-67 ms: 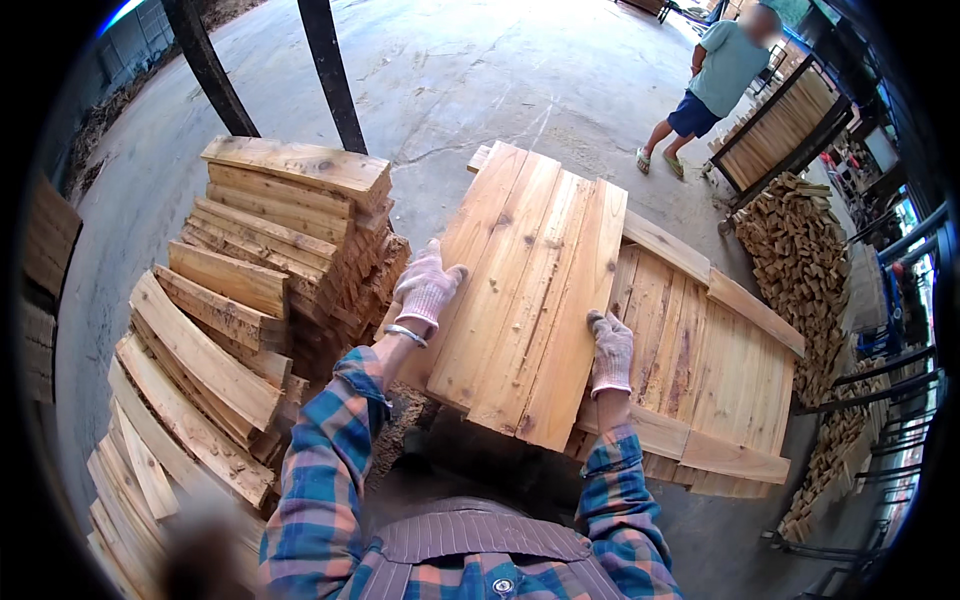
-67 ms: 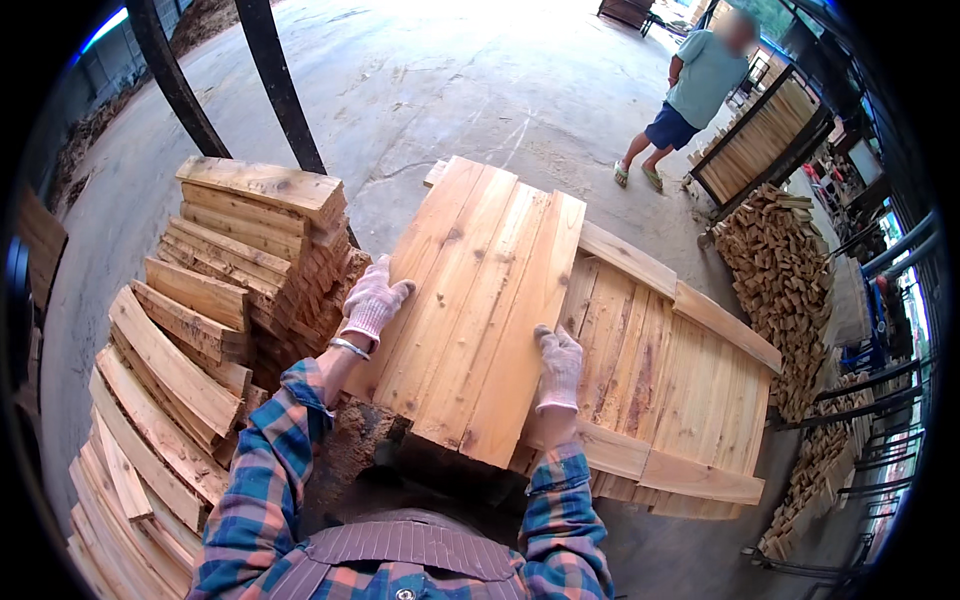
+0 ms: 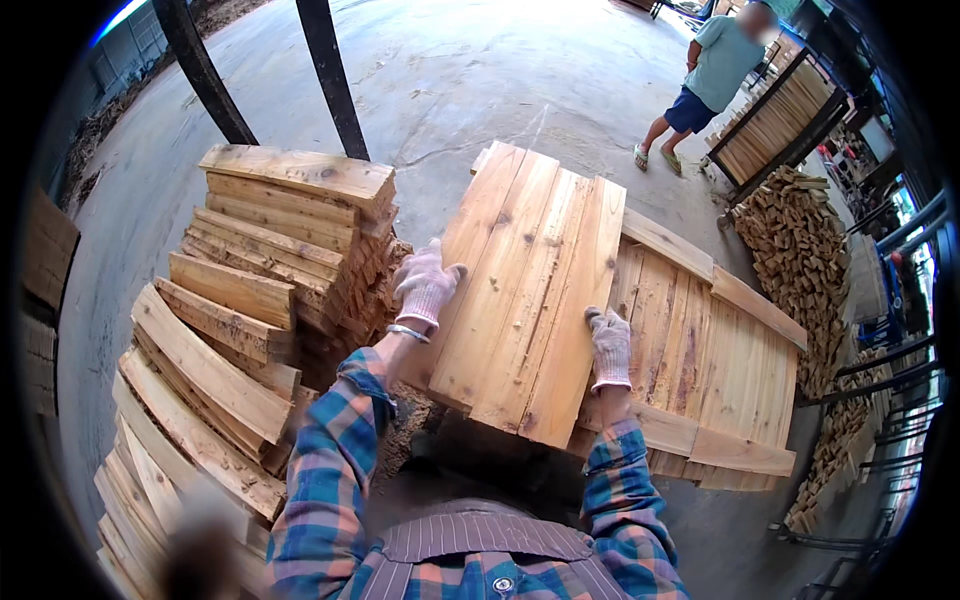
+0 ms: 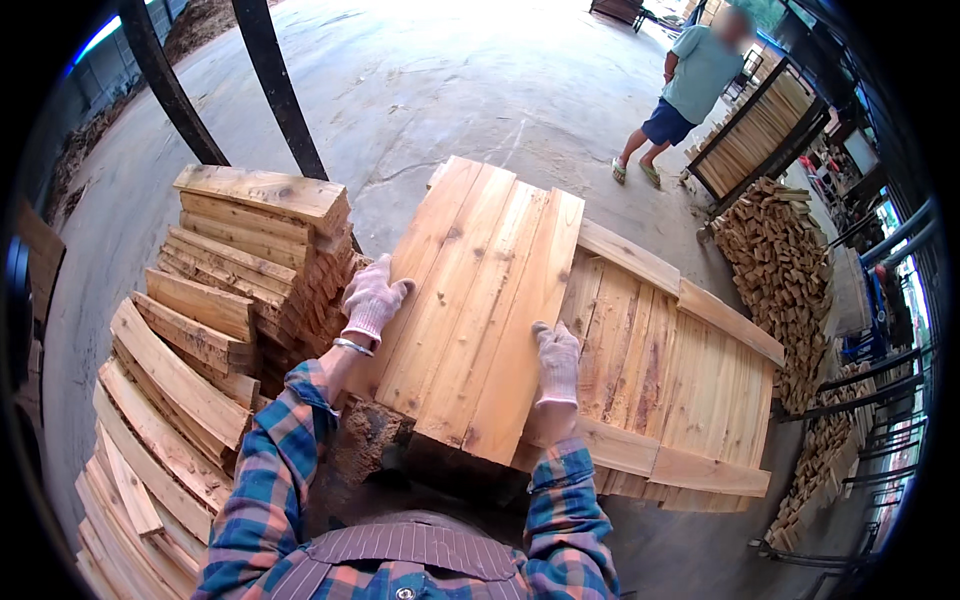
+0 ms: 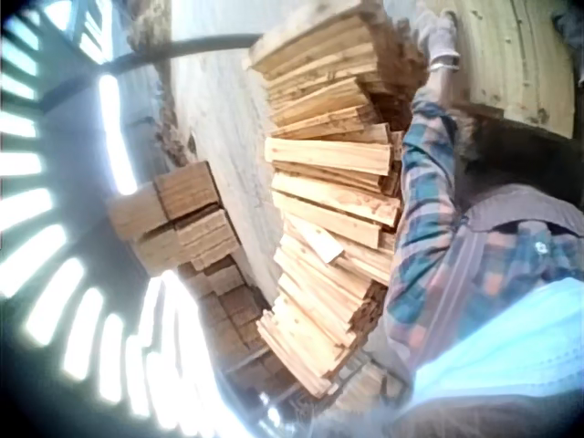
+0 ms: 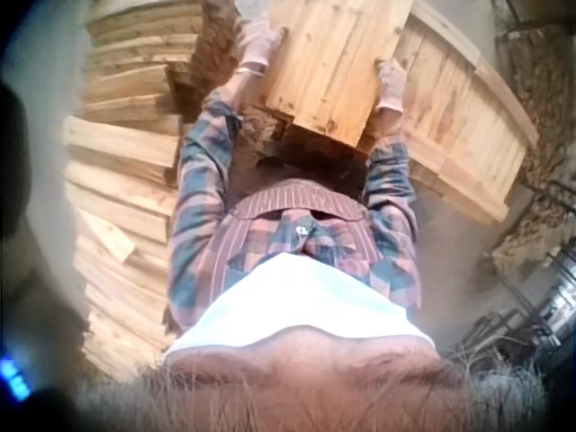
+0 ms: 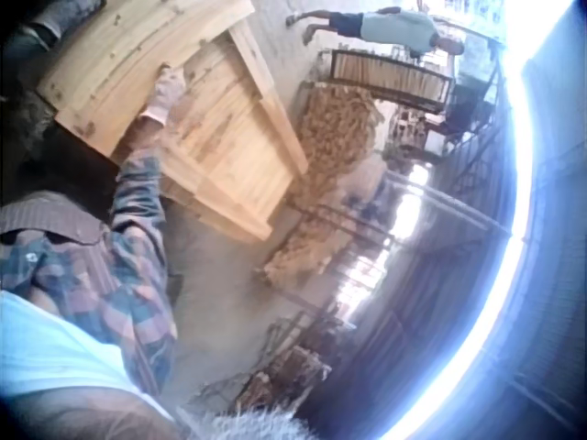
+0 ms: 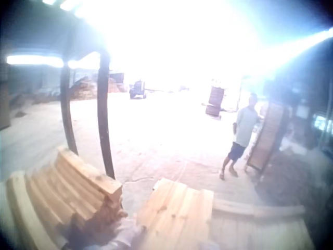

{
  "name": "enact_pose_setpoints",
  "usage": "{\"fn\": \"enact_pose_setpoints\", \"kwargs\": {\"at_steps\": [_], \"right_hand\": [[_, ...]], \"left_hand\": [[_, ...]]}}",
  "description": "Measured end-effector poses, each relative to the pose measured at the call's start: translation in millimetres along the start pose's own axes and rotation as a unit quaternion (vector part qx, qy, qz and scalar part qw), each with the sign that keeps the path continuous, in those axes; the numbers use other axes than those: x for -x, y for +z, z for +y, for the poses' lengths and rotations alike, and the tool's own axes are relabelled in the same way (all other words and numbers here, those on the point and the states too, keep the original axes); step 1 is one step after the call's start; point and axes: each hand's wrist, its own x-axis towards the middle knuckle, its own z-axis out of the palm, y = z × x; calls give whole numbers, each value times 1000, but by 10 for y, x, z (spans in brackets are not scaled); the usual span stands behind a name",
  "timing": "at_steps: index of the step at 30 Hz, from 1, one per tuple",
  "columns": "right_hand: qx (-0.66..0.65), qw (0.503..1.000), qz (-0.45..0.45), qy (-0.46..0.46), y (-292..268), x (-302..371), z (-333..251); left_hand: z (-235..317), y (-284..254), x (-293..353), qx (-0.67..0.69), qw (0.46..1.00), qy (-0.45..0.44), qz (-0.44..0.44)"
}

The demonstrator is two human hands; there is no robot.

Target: The person repeatedly picks up bundles of wooden planks from a large pile and places them onto a wooden pallet. They arrange the planks in layers, alternating the orientation of the boards to create a stable stack.

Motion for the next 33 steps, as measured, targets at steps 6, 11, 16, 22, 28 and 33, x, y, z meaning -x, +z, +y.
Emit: {"fn": "enact_pose_setpoints", "kwargs": {"at_steps": [6,11,16,22,28,33], "right_hand": [[314,948,48,-11,172,298,-955],[137,981,88,-106,-293,171,-545],[118,982,70,-130,-435,163,107],[125,976,44,-170,-264,137,34],[148,976,-18,-162,-386,8,50],[359,887,8,-290,-587,178,-405]], "left_hand": [[-186,137,-80,104,993,-46,40],[-261,73,-83,171,984,-39,23],[-170,29,-37,148,986,-73,34],[-247,127,-36,201,976,-70,52],[-207,109,776,284,930,9,234],[-728,-18,2830,457,824,5,336]]}}
